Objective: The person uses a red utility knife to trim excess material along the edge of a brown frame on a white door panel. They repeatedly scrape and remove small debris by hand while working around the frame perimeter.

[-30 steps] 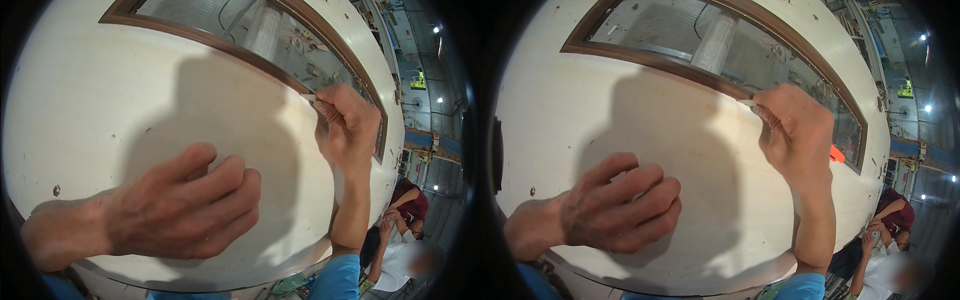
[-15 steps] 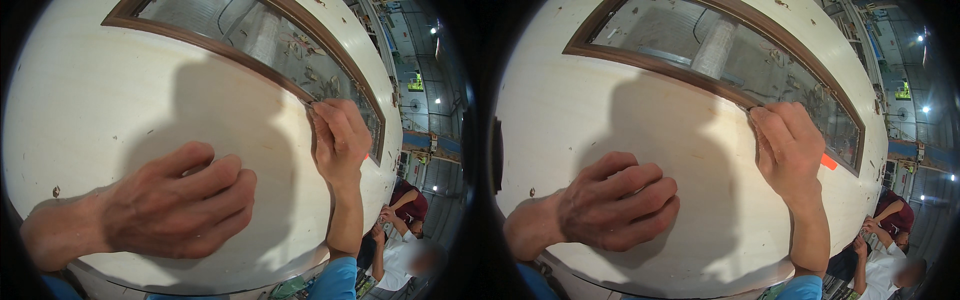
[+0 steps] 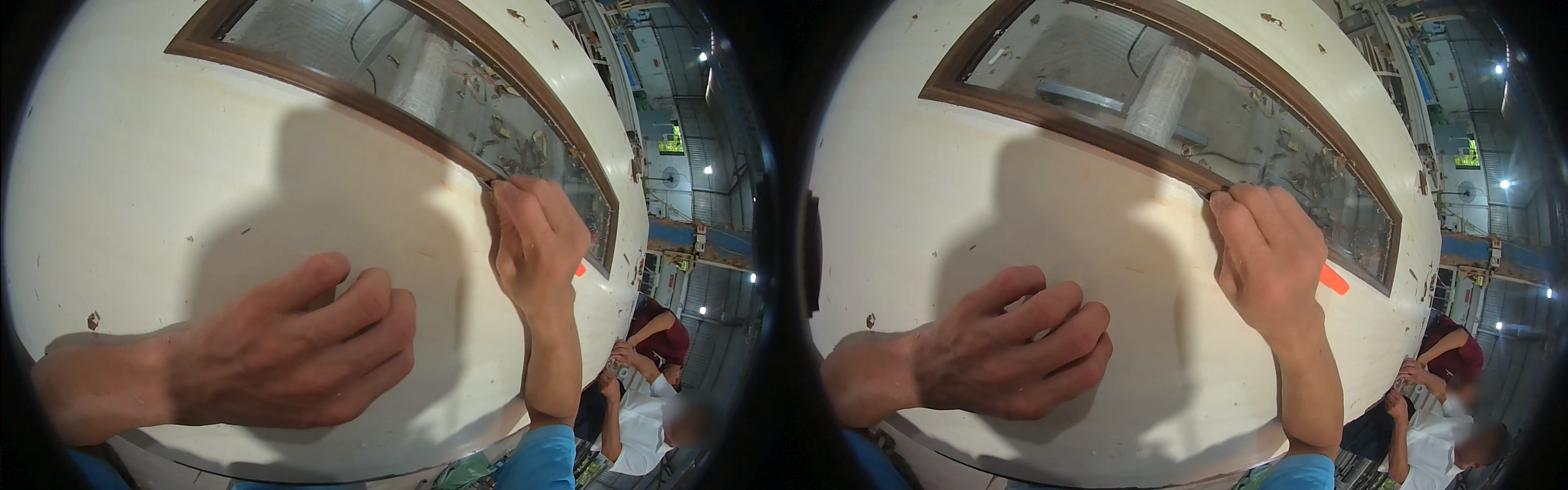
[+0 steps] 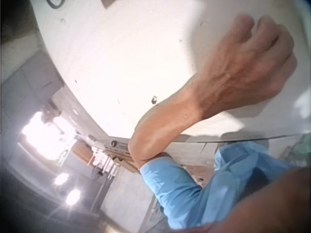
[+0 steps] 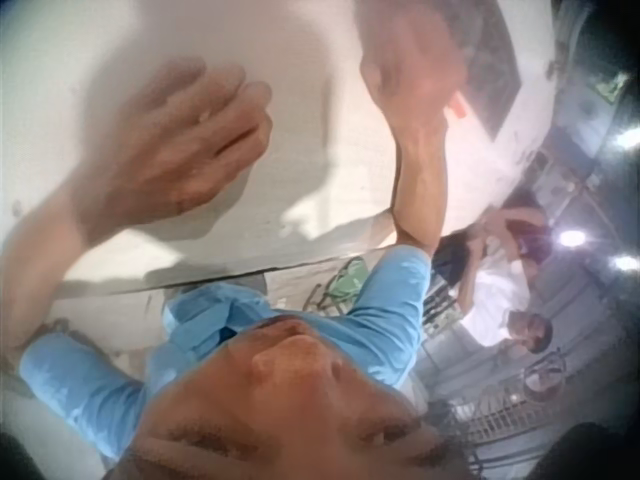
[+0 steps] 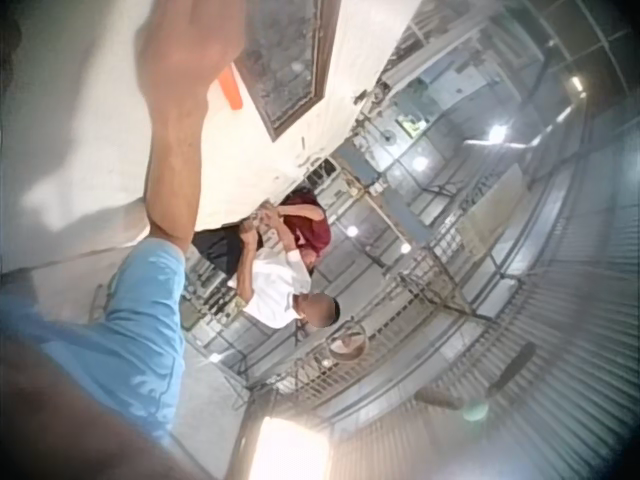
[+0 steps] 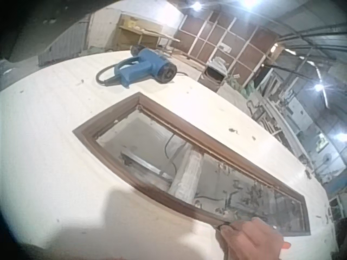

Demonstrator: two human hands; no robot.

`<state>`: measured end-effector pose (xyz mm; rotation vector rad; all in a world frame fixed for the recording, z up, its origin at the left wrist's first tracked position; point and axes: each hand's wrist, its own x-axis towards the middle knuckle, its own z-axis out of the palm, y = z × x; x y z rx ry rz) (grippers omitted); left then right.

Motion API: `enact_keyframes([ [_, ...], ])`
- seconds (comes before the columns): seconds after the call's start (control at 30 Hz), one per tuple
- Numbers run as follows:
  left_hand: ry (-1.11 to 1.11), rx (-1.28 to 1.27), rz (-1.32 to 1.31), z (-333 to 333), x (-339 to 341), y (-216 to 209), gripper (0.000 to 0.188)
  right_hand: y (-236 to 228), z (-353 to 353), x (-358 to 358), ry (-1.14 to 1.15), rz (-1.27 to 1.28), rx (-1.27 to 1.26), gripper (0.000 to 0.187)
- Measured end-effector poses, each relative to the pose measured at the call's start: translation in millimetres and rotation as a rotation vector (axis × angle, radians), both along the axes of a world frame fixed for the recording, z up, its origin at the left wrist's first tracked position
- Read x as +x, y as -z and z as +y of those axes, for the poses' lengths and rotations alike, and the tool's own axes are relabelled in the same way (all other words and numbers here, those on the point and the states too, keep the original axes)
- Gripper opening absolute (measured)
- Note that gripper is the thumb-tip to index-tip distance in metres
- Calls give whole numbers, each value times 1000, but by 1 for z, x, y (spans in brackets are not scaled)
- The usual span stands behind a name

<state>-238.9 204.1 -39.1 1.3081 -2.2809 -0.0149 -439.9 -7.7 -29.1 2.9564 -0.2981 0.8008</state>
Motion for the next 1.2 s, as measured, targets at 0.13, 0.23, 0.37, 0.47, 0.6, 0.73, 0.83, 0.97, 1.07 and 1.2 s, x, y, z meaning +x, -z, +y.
enact_keyframes([
  [0.13, 4, 4, 30, -1, 1, 2, 14, -6, -5, 1, 15, 24, 100, 25],
  [0.23, 22, 5, 62, -1, 6, 4, 15, -7, -8, 3, 10, 2, 168, 25],
  [0.37, 39, 8, 69, 0, 8, 5, 17, -9, -10, 4, 49, 15, 245, 22],
  [0.47, 37, 16, 74, 0, 8, 5, 18, -14, -12, 2, 81, 74, 310, 19],
  [0.6, 27, 23, 105, -1, 6, 4, 18, -14, -8, -2, 95, 84, 390, 17],
  [0.73, 33, 9, 102, -3, 7, 5, 19, -4, 1, -9, 78, -12, 204, 20],
  [0.83, 37, 10, 89, -2, 8, 5, 18, 0, 0, -13, 52, -24, 93, 25],
  [0.97, 38, 26, 102, -1, 9, 5, 17, 3, -3, -13, 22, -37, 37, 29],
  [1.07, 42, 37, 107, -1, 9, 5, 17, 2, -1, -13, 38, -14, 12, 27],
  [1.2, 32, 29, 87, 0, 8, 4, 18, -2, 3, -11, 35, 50, -132, 25],
])
